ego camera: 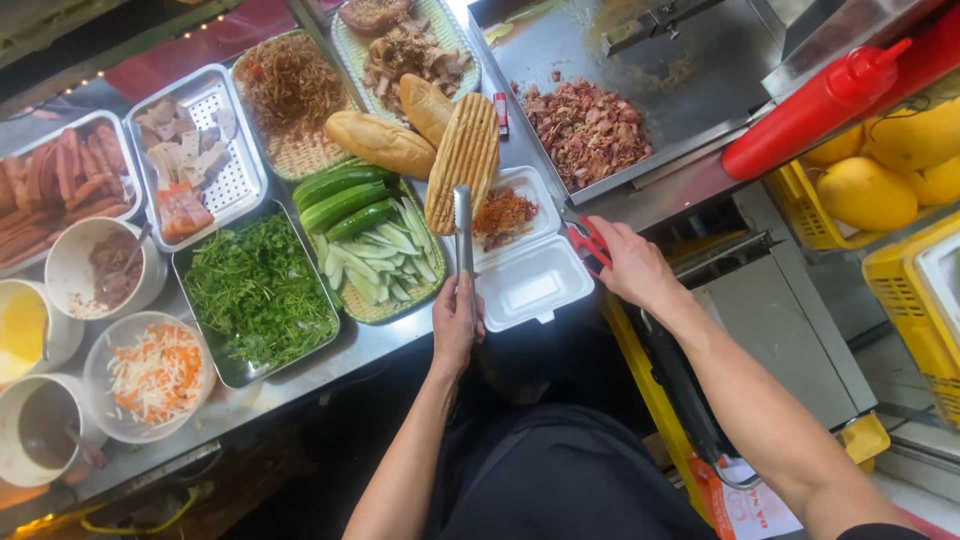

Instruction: Assembling a takeaway food container with various meats, vegetables, and sliced toasted bread.

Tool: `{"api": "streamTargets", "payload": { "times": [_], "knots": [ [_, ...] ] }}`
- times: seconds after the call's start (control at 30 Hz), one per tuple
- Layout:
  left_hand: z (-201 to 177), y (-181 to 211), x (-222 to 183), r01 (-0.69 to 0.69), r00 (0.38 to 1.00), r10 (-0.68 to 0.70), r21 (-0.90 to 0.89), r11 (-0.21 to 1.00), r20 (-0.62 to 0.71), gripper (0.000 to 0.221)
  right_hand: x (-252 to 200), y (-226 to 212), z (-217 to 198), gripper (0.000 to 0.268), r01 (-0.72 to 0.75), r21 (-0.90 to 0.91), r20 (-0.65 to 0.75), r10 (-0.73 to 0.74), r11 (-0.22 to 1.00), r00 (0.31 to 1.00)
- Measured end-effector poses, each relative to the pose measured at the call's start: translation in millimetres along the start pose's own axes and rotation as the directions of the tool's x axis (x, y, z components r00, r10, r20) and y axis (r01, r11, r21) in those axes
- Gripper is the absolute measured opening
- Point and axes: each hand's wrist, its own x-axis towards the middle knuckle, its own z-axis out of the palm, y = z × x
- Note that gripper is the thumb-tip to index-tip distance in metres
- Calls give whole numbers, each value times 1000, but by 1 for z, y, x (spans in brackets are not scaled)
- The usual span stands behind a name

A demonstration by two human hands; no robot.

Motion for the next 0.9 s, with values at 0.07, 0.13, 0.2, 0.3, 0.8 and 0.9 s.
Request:
{"api": "streamTargets", "payload": {
  "times": [0.07, 0.13, 0.2, 0.3, 0.8, 0.9],
  "knots": [
    [3, -3, -1, -21, 1000, 20, -23, 1000, -23, 37, 0, -3, -12, 81, -54, -45, 99, 58, 998, 993],
    [2, -3, -5, -29, 998, 27, -31, 999, -53, 37, -1, -5, -40, 85, -160, -51, 242, 167, 986, 956],
    [1, -2, -11, -41, 997, 38, -43, 998, -74, 37, -8, 7, -59, 91, -265, -87, 369, 278, 960, 887],
    [0, 2, -25, -75, 990, 70, -36, 997, -124, 38, -20, 37, -71, 61, -419, -48, 532, 378, 907, 758],
    [-108, 111, -74, 180, 983, -160, 267, 947, -92, 40, 73, 18, -106, 46, -646, 624, 724, -16, 440, 689],
    [-131, 145, -73, 225, 973, -225, 421, 879, -52, 40, 87, 38, -133, 49, -628, 512, 771, 9, 586, 637]
  ]
}}
